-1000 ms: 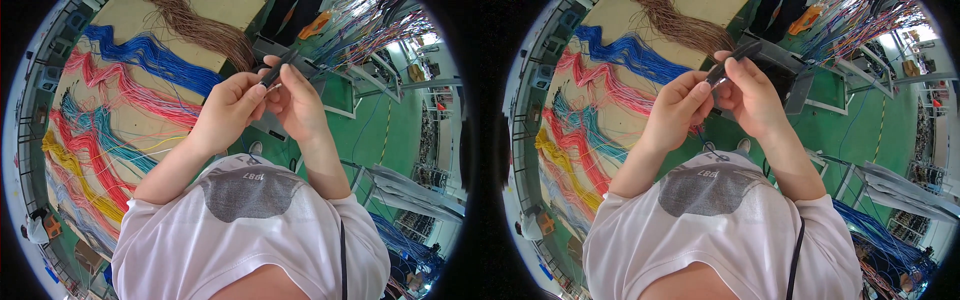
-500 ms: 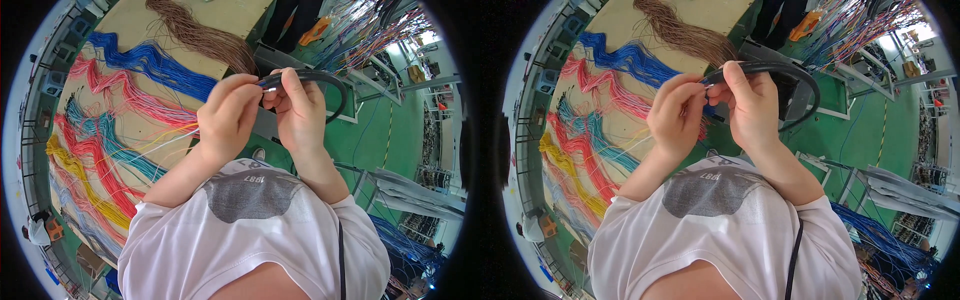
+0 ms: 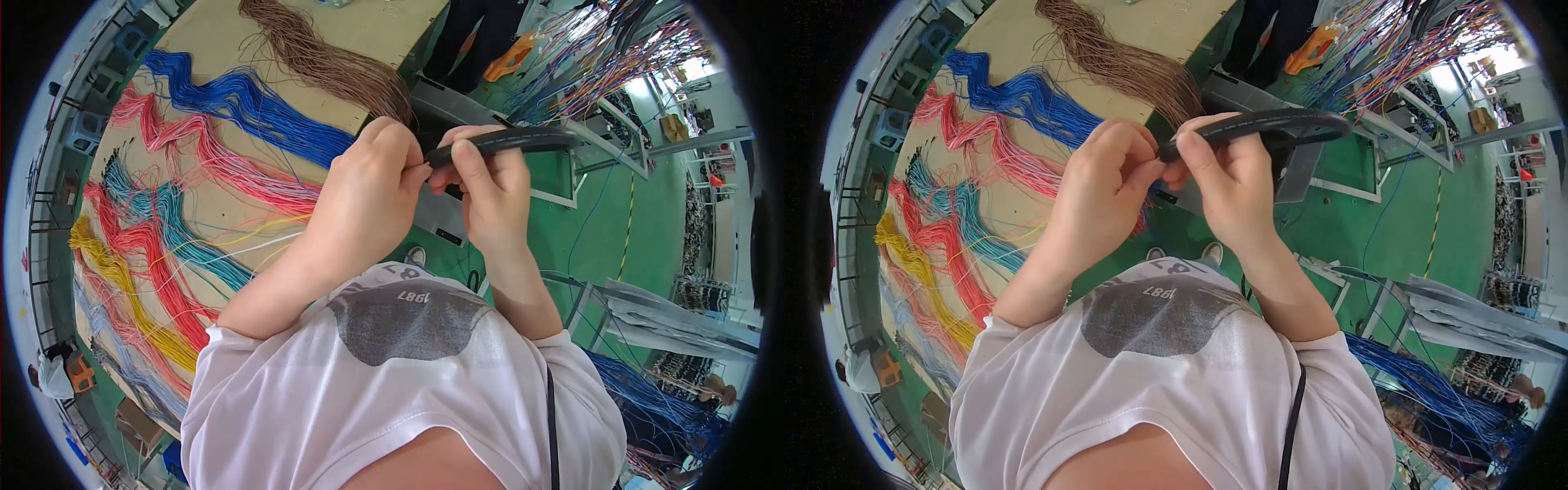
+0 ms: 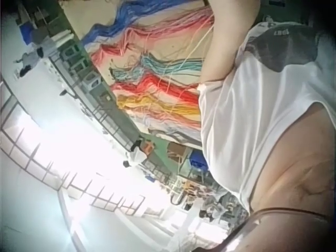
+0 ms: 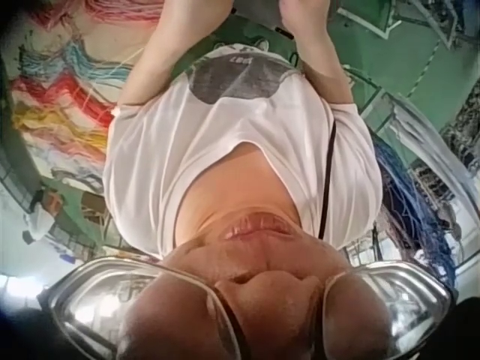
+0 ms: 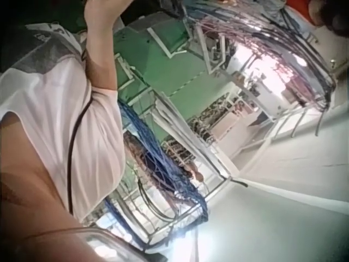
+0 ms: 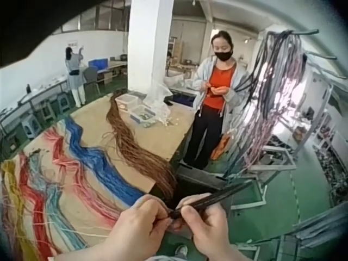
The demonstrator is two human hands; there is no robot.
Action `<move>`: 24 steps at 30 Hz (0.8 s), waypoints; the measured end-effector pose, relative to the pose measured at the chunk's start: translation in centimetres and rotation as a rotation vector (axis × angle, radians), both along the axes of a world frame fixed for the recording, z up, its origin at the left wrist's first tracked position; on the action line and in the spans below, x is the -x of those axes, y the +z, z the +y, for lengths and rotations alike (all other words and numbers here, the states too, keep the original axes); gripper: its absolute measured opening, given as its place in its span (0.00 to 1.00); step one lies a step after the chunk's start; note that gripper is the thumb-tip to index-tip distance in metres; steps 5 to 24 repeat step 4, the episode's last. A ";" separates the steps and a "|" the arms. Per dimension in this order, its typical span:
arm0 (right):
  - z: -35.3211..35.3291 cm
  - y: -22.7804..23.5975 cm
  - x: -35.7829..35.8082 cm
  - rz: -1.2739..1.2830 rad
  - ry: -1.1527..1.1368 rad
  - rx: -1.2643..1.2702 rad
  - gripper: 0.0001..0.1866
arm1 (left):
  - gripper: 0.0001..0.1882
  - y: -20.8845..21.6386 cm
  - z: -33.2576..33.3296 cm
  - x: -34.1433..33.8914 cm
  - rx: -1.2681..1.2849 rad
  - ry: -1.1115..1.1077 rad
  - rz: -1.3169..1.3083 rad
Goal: Assembling and inserting bundles of colored wires into a protective black sleeve on a factory floor.
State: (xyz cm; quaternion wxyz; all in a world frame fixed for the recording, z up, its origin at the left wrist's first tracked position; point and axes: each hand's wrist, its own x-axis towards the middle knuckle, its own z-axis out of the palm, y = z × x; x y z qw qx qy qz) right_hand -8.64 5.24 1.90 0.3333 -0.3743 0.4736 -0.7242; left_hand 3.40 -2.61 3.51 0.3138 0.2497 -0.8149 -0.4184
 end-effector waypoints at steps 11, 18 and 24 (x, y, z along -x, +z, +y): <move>0.2 0.0 -0.1 -0.002 -0.002 -0.044 0.07 | 0.07 -0.6 -0.1 0.6 -0.038 -0.080 0.098; 0.2 0.0 -0.1 -0.002 -0.002 -0.044 0.07 | 0.07 -0.6 -0.1 0.6 -0.038 -0.080 0.098; 0.2 0.0 -0.1 -0.002 -0.002 -0.044 0.07 | 0.07 -0.6 -0.1 0.6 -0.038 -0.080 0.098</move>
